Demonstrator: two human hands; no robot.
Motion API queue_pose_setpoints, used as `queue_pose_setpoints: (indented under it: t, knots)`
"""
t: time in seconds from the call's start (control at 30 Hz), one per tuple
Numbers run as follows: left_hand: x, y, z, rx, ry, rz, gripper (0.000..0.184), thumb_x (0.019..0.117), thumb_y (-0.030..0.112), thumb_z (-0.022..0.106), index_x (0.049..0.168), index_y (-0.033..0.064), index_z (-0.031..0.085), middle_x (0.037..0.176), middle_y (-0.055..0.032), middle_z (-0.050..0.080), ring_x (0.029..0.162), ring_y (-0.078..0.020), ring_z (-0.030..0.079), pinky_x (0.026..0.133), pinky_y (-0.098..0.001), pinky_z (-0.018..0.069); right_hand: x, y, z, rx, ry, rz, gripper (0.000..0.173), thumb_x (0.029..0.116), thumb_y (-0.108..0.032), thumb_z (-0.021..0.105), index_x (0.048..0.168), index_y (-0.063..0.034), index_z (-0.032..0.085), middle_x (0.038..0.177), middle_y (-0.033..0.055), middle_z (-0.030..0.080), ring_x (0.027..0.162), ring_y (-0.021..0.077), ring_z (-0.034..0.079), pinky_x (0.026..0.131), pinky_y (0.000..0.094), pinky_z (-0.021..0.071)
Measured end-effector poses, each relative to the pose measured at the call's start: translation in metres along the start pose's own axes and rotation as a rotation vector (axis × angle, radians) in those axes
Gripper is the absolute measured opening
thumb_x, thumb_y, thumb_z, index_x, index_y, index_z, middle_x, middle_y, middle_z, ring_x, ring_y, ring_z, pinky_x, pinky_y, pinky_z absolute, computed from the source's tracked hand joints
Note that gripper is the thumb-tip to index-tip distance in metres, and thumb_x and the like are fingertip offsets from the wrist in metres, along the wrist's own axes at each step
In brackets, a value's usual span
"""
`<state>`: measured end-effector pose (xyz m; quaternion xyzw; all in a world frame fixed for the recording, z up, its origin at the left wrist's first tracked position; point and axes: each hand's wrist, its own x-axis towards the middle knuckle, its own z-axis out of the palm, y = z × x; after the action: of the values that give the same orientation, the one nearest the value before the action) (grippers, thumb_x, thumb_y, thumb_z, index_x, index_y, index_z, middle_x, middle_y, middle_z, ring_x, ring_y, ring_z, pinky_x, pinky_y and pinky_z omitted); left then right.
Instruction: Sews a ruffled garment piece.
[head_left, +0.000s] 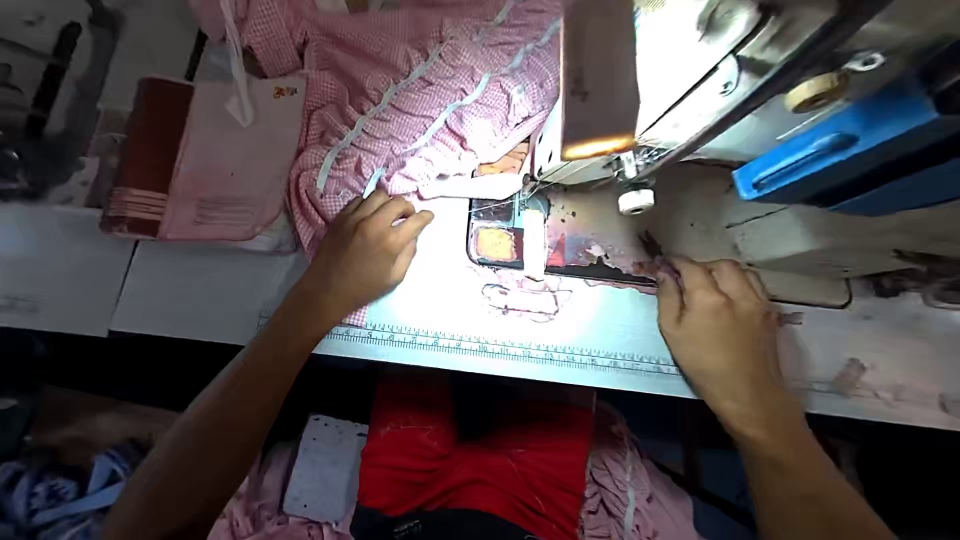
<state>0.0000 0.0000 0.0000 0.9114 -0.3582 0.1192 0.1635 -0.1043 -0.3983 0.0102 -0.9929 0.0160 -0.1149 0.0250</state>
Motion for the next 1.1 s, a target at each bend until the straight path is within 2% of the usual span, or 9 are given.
queue_pose_setpoints:
  t: [0.1, 0.2, 0.3, 0.43, 0.57, 0.8, 0.9, 0.97, 1.1]
  knots:
    - [-0.006, -0.001, 0.006, -0.021, 0.069, -0.009, 0.029, 0.1053, 0.029, 0.053, 0.118, 0.0152, 0.076, 0.101, -0.0111, 0.067, 0.095, -0.0286, 0.064, 0.083, -0.0427, 0.0496, 0.003, -0.005, -0.001, -0.012, 0.02, -0.017, 0.035, 0.1069, -0.015, 0.04, 0.124, 0.0084, 0.06, 0.107, 0.0333, 0.064, 0.096, 0.0543, 0.065, 0.075, 0.0664, 0.0509]
    - [-0.003, -0.002, 0.011, -0.059, 0.148, -0.019, 0.026, 0.1036, 0.025, 0.055, 0.108, 0.0112, 0.077, 0.089, -0.0106, 0.065, 0.086, -0.0265, 0.062, 0.079, -0.042, 0.0461, 0.008, -0.04, -0.009, 0.225, -0.031, -0.038, 0.041, 0.1053, -0.019, 0.038, 0.133, 0.0057, 0.054, 0.107, 0.0307, 0.067, 0.094, 0.0491, 0.068, 0.078, 0.0665, 0.0524]
    - [-0.01, -0.003, 0.011, -0.054, 0.147, -0.019, 0.026, 0.1014, 0.027, 0.055, 0.1, 0.0097, 0.075, 0.089, -0.0093, 0.066, 0.09, -0.0266, 0.063, 0.084, -0.0451, 0.0448, 0.021, -0.106, 0.0, 0.323, -0.07, -0.198, 0.043, 0.1052, -0.035, 0.053, 0.134, -0.0045, 0.062, 0.112, 0.0197, 0.067, 0.09, 0.0358, 0.07, 0.07, 0.0548, 0.0579]
    - [-0.018, -0.004, 0.015, -0.077, 0.156, 0.002, 0.03, 0.0988, 0.029, 0.058, 0.1, 0.0057, 0.076, 0.096, -0.0139, 0.069, 0.097, -0.0317, 0.066, 0.095, -0.0527, 0.0484, 0.039, -0.167, 0.039, 0.354, 0.109, -0.31, 0.019, 0.0996, -0.023, 0.064, 0.115, -0.0169, 0.074, 0.11, 0.0088, 0.07, 0.084, 0.0237, 0.07, 0.066, 0.0424, 0.0598]
    - [-0.014, -0.006, 0.011, -0.072, 0.219, 0.051, 0.034, 0.0992, 0.026, 0.059, 0.097, -0.0036, 0.075, 0.09, -0.0251, 0.068, 0.09, -0.0396, 0.065, 0.085, -0.0516, 0.0496, 0.037, -0.156, 0.041, 0.517, 0.117, -0.385, 0.018, 0.102, -0.013, 0.058, 0.109, -0.0099, 0.074, 0.106, 0.0088, 0.072, 0.088, 0.0251, 0.072, 0.072, 0.0413, 0.0597]
    - [-0.01, -0.003, 0.011, -0.075, 0.239, 0.064, 0.031, 0.099, 0.025, 0.06, 0.097, -0.0015, 0.076, 0.086, -0.0214, 0.067, 0.087, -0.0323, 0.064, 0.084, -0.0422, 0.0496, 0.045, -0.172, 0.047, 0.469, 0.19, -0.398, 0.022, 0.1018, -0.011, 0.056, 0.118, -0.0097, 0.071, 0.111, 0.0095, 0.072, 0.083, 0.0259, 0.071, 0.07, 0.0402, 0.0589]
    - [-0.003, 0.002, 0.014, -0.064, 0.307, 0.079, 0.033, 0.0978, 0.025, 0.06, 0.092, -0.0046, 0.075, 0.084, -0.0231, 0.068, 0.082, -0.0336, 0.066, 0.08, -0.0436, 0.0518, 0.042, -0.17, 0.039, 0.511, 0.06, -0.349, 0.024, 0.1003, -0.01, 0.058, 0.116, -0.0122, 0.075, 0.11, 0.0082, 0.075, 0.097, 0.0281, 0.072, 0.084, 0.0469, 0.0585]
    - [-0.009, 0.005, 0.014, -0.05, 0.321, 0.041, 0.03, 0.0947, 0.022, 0.061, 0.089, -0.0035, 0.075, 0.082, -0.0217, 0.069, 0.081, -0.033, 0.066, 0.08, -0.0444, 0.0525, 0.03, -0.159, 0.043, 0.549, 0.009, -0.288, 0.022, 0.1003, -0.011, 0.06, 0.114, -0.0128, 0.077, 0.107, 0.0097, 0.074, 0.096, 0.027, 0.073, 0.08, 0.0471, 0.0615]
    - [-0.014, -0.003, 0.016, -0.057, 0.318, -0.001, 0.018, 0.0934, 0.02, 0.065, 0.094, 0.0064, 0.078, 0.088, -0.011, 0.071, 0.089, -0.0254, 0.066, 0.086, -0.0404, 0.0521, 0.028, -0.152, 0.043, 0.435, 0.095, -0.363, 0.031, 0.1055, -0.026, 0.056, 0.131, -0.0125, 0.067, 0.118, 0.0088, 0.07, 0.089, 0.0255, 0.071, 0.072, 0.0437, 0.0597]
